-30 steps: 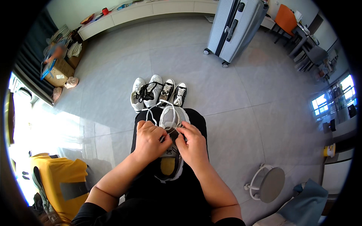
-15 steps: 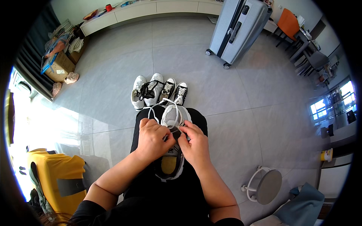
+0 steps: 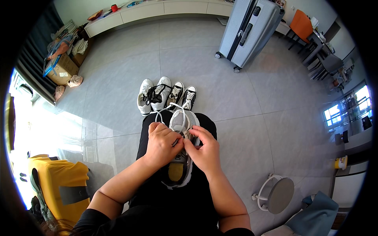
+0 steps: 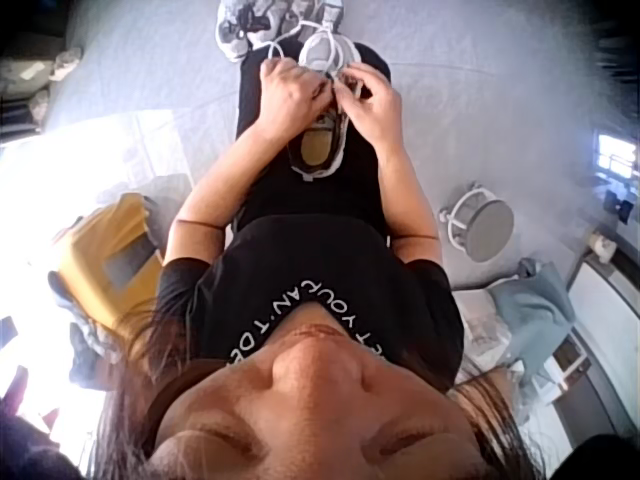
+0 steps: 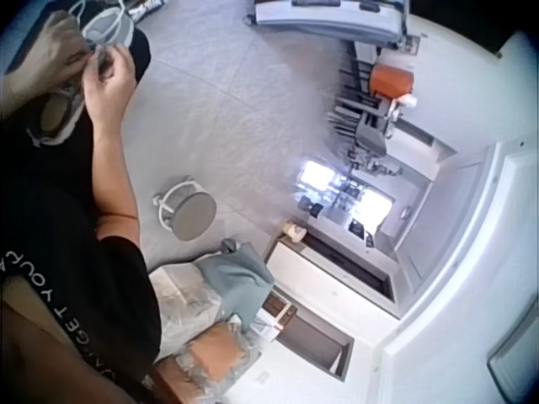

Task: The person cleans a shoe by hand, first unlacing it, then removing and wiping an insole with a cloth, and finally placing the insole back inside and re-lacing the shoe.

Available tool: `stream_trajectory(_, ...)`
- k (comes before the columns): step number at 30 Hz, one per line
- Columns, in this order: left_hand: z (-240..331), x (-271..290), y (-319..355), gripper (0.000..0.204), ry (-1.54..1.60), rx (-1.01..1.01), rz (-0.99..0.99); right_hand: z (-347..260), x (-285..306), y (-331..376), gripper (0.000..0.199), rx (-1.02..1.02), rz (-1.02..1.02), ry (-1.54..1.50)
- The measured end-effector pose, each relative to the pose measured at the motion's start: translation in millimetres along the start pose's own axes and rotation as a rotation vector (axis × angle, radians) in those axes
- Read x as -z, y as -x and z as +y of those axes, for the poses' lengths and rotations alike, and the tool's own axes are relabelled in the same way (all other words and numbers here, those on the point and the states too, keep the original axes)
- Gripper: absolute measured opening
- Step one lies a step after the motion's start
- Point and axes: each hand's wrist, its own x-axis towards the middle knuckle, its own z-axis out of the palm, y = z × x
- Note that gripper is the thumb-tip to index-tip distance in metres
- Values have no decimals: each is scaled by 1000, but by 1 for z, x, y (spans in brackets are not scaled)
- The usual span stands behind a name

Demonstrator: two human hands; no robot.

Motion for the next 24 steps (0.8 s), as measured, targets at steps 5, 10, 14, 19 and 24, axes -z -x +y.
stream_trajectory(5,3,0,0,6,-48,18,-23,11,7,-13,20,13,-18,1)
stream_trajectory(10,4,1,2,6,-79,47,-13,19,-5,-13,13,113,18,187)
stream_trajectory(14,6,5,1,7,-83,51,-2,29,-3,-17,7,102,100,-36)
stream_trajectory(19,5,7,3,8,-76,67,-13,25,29,-17,16,-244,187,-572)
stream_trajectory(24,2,7,4,9,-69,72,-7,60,102,-27,19,-238,487,-980)
